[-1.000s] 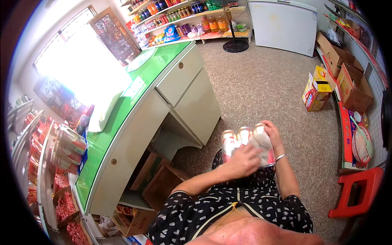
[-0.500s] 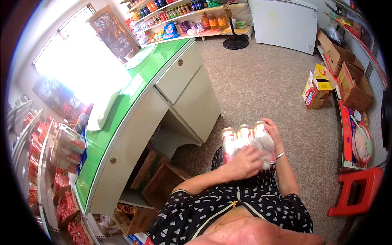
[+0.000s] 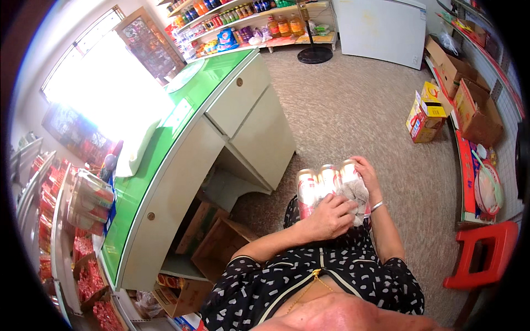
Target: The person sits and wipes a six-pack of beverage cans with a cloth, then places them on a shelf. They then pick up and wipe several individual jars before placing them on the shelf.
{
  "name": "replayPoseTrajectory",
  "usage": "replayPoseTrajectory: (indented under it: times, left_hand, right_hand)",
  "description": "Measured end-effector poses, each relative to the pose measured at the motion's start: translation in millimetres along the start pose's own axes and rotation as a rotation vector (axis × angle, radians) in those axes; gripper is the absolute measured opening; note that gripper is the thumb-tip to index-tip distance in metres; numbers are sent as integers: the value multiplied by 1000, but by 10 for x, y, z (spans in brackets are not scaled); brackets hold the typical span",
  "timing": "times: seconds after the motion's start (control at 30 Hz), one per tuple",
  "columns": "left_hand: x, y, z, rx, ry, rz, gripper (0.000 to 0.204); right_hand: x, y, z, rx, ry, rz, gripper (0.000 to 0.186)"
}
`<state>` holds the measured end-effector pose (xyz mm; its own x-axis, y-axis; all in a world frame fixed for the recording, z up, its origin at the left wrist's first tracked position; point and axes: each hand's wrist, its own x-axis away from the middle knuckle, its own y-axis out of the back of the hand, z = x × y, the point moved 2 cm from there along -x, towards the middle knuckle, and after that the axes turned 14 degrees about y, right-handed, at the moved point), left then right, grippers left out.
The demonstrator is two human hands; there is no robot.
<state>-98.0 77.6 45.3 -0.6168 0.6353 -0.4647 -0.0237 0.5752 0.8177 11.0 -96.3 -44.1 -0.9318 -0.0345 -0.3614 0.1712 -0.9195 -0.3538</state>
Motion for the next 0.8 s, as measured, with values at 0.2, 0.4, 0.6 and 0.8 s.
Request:
replayPoseTrajectory:
  times: [0.2,0.4,0.6,0.8]
  left_hand:
    - [-9,326,619,-115,158,-130,25]
    - [-96,95,120,-56,34,3,25]
    - [-254,0,142,74,-35,123,30]
    - [-235,266,492,-91,165,-67,21]
  right_hand:
    - [0,77,-36,91,-7,31,33]
    - [-6,34,-121,83,1,4,31]
    - [80,-71,12,-208,-149,-59,27]
    - [14,44,-37,-56,-13,36,26]
